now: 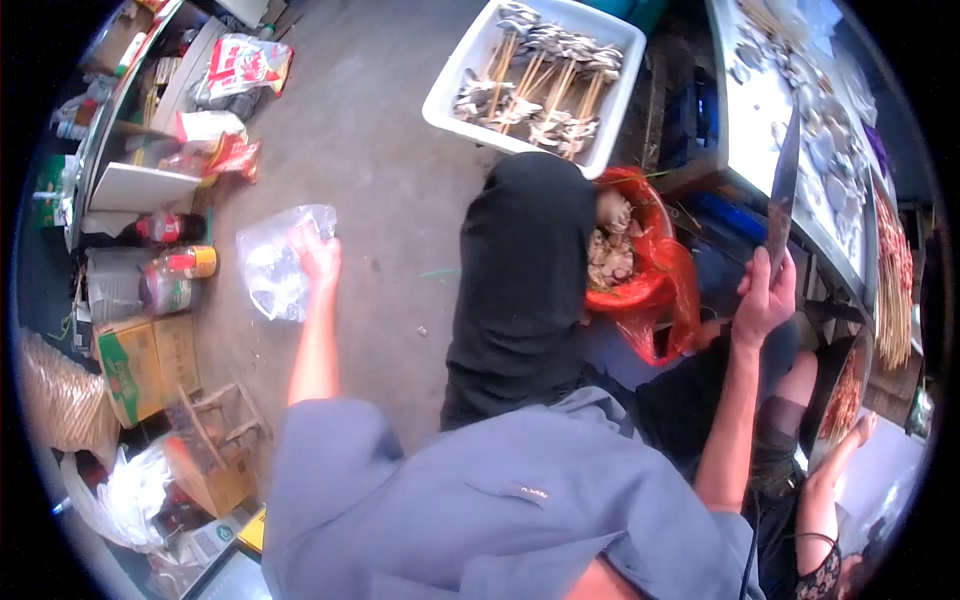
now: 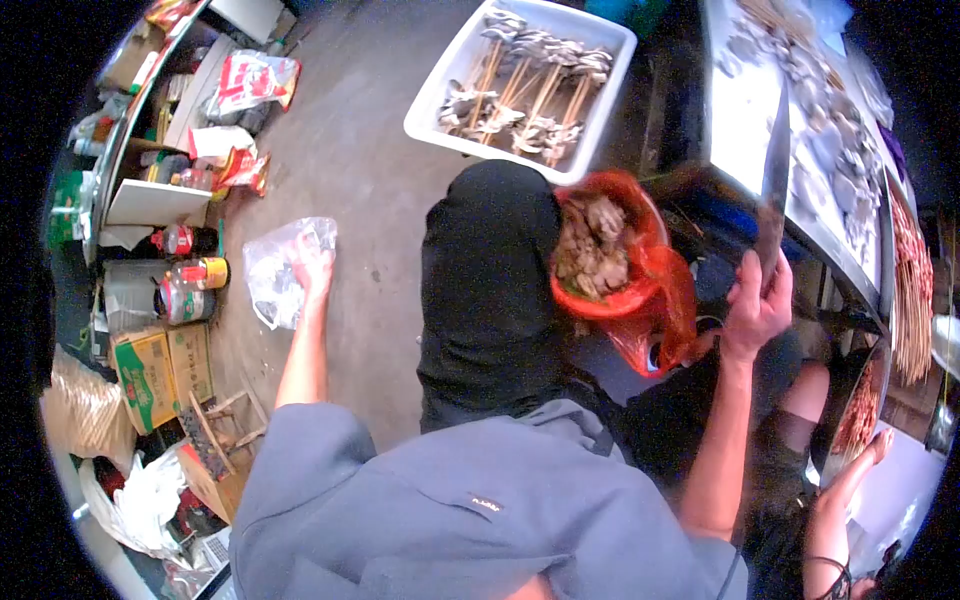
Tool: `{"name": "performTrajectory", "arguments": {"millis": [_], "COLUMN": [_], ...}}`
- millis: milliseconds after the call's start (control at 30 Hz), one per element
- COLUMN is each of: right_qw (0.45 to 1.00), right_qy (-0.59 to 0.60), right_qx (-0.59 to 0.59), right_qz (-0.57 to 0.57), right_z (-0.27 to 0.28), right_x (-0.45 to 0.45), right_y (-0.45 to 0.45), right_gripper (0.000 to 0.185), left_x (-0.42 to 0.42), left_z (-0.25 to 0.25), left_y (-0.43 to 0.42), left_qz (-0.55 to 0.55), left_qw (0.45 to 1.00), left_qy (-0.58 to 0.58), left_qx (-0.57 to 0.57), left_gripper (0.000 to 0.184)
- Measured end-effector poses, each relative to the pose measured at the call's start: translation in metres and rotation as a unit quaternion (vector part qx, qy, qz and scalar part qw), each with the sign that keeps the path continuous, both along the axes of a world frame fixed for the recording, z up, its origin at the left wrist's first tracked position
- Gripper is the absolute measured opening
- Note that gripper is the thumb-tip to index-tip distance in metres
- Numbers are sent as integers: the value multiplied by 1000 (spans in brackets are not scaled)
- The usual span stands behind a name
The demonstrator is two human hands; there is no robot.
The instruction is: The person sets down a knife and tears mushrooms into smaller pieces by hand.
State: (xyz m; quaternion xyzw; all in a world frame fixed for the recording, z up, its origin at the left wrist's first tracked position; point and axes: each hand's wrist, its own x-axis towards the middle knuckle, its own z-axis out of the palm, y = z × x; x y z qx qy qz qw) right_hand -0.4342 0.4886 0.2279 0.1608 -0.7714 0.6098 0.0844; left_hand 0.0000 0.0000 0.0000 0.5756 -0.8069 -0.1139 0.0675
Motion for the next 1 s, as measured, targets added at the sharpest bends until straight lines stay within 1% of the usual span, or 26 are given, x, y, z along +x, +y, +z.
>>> {"name": "performTrajectory", "arguments": {"millis": [67, 100, 167, 200, 233, 267, 333, 367, 400, 433, 500, 533, 567, 600, 633, 667, 700, 733, 767, 800, 833, 867, 900, 933, 967, 1000], "right_qw": [999, 998, 993, 993, 992, 992, 994, 994, 994, 994, 992, 992, 991, 987, 991, 994, 994, 993, 985, 989, 992, 987, 988, 990, 992, 994], "right_qy": [26, -3, 30, 24, 22, 17, -12, -14, -9, -5, 6, -17, -41, -129, -91, -51, -11, -51, -145, -117, -89, -136, -136, -120, -104, -97], "right_qx": [35, 66, 106, 111, 117, 119, 101, 103, 104, 103, 115, 116, 116, 75, 75, 78, 81, 82, 77, 63, 50, 58, 19, 26, 37, 29], "right_qz": [11, 13, 32, 36, 36, 39, 42, 45, 41, 38, 48, 48, 48, 52, 60, 65, 68, 68, 58, 65, 70, 60, 66, 63, 55, 48], "right_z": [-3, -8, -13, -14, -17, -20, -29, -38, -47, -53, -56, -58, -59, -57, -55, -58, -61, -61, -50, -51, -52, -43, -40, -42, -43, -35], "right_x": [0, 28, 29, 31, 34, 37, 39, 39, 40, 41, 46, 49, 52, 58, 61, 60, 59, 61, 66, 68, 68, 72, 76, 75, 74, 77], "right_y": [15, -2, -9, -16, -20, -25, -28, -30, -31, -33, -35, -35, -34, -35, -40, -42, -41, -37, -38, -38, -38, -38, -40, -37, -32, -32], "right_gripper": [36, 36, 35, 35, 35, 35, 35, 35, 34, 33, 32, 33, 33, 33, 31, 31, 30, 30, 32, 32, 32, 33, 33, 33, 34, 34], "left_x": [24, 64, 62, 70, 90, 105, 124, 124, 106, 78, 69, 66, 52, 42, 42, 44, 41, 28, 12, 8, 4, -18, -26, -32, -48, -67], "left_z": [14, 19, 28, 17, -2, -23, -81, -102, -87, -74, -71, -62, -27, 2, 12, 20, 31, 54, 84, 106, 127, 166, 192, 210, 243, 271], "left_y": [9, 0, -13, -26, -42, -50, -41, -33, -12, 16, 24, 27, 33, 37, 35, 29, 26, 29, 33, 32, 31, 43, 41, 40, 49, 56], "left_qz": [75, 74, 212, 213, 282, 336, 290, 263, 240, 251, 223, 224, 203, 181, 179, 191, 200, 164, 124, 119, 91, 49, 23, 14, 5, -23], "left_qw": [991, 994, 965, 965, 953, 884, 870, 869, 858, 872, 908, 908, 901, 891, 892, 839, 776, 740, 699, 700, 708, 702, 716, 689, 693, 687], "left_qy": [42, 11, -9, -7, 99, 198, 262, 264, 290, 283, 256, 255, 297, 338, 339, 437, 530, 588, 644, 646, 643, 662, 649, 678, 675, 679], "left_qx": [-107, -78, -152, -150, 55, 256, 300, 326, 349, 309, 245, 244, 244, 243, 241, 261, 279, 281, 283, 280, 277, 259, 258, 256, 251, 259], "left_gripper": [84, 84, 59, 59, 50, 42, 28, 20, 17, 23, 36, 36, 36, 36, 36, 32, 29, 25, 21, 22, 23, 15, 16, 16, 18, 22]}}
